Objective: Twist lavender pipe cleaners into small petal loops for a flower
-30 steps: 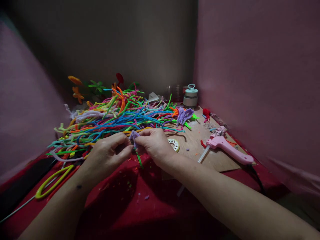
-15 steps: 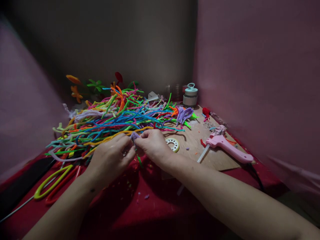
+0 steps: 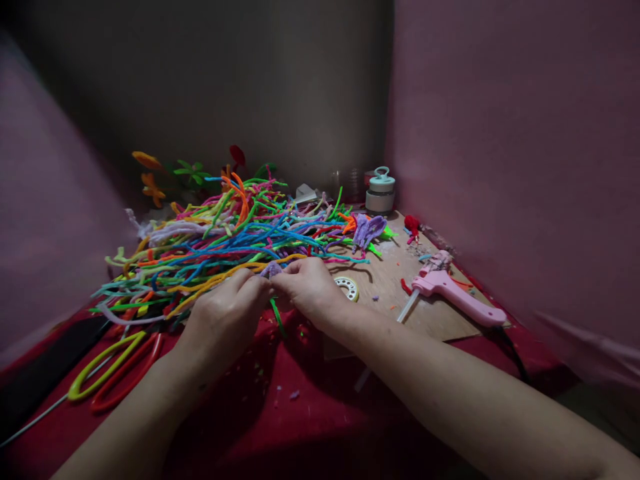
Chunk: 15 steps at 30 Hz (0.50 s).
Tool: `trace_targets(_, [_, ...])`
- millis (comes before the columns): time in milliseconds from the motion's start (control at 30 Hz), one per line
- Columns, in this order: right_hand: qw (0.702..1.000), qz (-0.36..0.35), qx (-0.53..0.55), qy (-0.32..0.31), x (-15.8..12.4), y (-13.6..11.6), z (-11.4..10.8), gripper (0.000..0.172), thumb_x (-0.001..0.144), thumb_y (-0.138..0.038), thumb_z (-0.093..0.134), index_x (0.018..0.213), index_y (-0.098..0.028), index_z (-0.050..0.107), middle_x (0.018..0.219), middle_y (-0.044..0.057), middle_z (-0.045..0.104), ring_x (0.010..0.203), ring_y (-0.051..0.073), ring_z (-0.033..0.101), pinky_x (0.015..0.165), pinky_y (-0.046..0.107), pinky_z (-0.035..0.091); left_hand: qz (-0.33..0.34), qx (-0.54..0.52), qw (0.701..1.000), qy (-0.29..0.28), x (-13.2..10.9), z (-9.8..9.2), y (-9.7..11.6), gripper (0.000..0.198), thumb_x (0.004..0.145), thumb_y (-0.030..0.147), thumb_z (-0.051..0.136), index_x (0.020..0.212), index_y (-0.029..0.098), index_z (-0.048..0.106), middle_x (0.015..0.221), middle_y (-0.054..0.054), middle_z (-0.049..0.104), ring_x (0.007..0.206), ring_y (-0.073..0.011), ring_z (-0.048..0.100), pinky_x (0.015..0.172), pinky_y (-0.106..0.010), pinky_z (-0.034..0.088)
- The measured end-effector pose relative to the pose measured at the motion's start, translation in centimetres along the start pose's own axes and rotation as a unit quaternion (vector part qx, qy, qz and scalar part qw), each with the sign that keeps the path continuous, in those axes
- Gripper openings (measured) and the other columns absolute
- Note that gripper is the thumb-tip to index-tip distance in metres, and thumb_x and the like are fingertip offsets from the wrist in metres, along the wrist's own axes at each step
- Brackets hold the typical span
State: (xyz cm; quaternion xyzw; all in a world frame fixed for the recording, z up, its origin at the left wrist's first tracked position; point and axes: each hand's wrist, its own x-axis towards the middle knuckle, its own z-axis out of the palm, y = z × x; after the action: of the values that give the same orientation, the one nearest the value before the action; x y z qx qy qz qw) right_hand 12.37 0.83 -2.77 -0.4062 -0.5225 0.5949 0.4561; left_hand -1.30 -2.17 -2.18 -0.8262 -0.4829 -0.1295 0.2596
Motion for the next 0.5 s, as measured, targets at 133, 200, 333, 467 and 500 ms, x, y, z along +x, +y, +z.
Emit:
trace_targets(133, [0.999,0.019,0.039,-0.027,0.1,0.0,-0.1,0.016,0.063,-0.018,0.060,0.050,-0.014,0.052,0.046,-0.001,0.050,0.041,0.006,0.043,0.042,0.020,0.034,-0.010,-0.081,0.996,0.032,-0.1,0.3,-0.3,0.011,0.084,0.017,0.042,0.078,0.016,0.052,0.073,-0.004,0.054,0.063,-0.0151,0.054,0.055,-0.025,0.039])
trace_targets(200, [0.998,0.027,0.054,-0.033,0.1,-0.2,-0.2,0.015,0.063,-0.017,0.059,0.050,-0.014,0.051,0.046,-0.001,0.050,0.041,0.006,0.042,0.041,0.020,0.033,-0.015,-0.137,0.988,0.068,0.0,0.2,-0.5,0.006,0.084,0.018,0.044,0.081,0.017,0.049,0.072,-0.002,0.054,0.063,-0.0135,0.053,0.057,-0.024,0.040])
trace_targets(333, [0.998,0.005,0.062,-0.024,0.0,-0.6,-0.4,0.013,0.065,-0.014,0.055,0.052,-0.014,0.052,0.049,-0.001,0.052,0.043,0.007,0.047,0.045,0.021,0.036,0.020,-0.252,0.964,0.083,0.3,-0.7,-0.9,0.006,0.084,0.016,0.046,0.085,0.017,0.051,0.083,-0.003,0.057,0.075,-0.0121,0.055,0.067,-0.023,0.044])
trace_targets(467, [0.998,-0.006,0.056,-0.040,-0.1,-0.6,-0.5,0.010,0.066,-0.012,0.054,0.057,-0.013,0.055,0.051,-0.001,0.053,0.044,0.007,0.049,0.048,0.022,0.038,0.037,-0.260,0.961,0.087,0.5,-1.3,-1.3,0.014,0.085,0.014,0.041,0.084,0.017,0.055,0.089,-0.005,0.058,0.078,-0.0113,0.057,0.067,-0.021,0.045])
trace_targets(500, [0.998,-0.011,0.055,-0.043,-0.1,-0.6,-0.5,0.008,0.066,-0.012,0.055,0.058,-0.013,0.055,0.052,-0.001,0.052,0.044,0.007,0.047,0.047,0.021,0.037,0.038,-0.248,0.964,0.092,0.5,-1.3,-1.3,0.015,0.085,0.015,0.041,0.084,0.017,0.056,0.088,-0.005,0.058,0.076,-0.0109,0.057,0.065,-0.020,0.044])
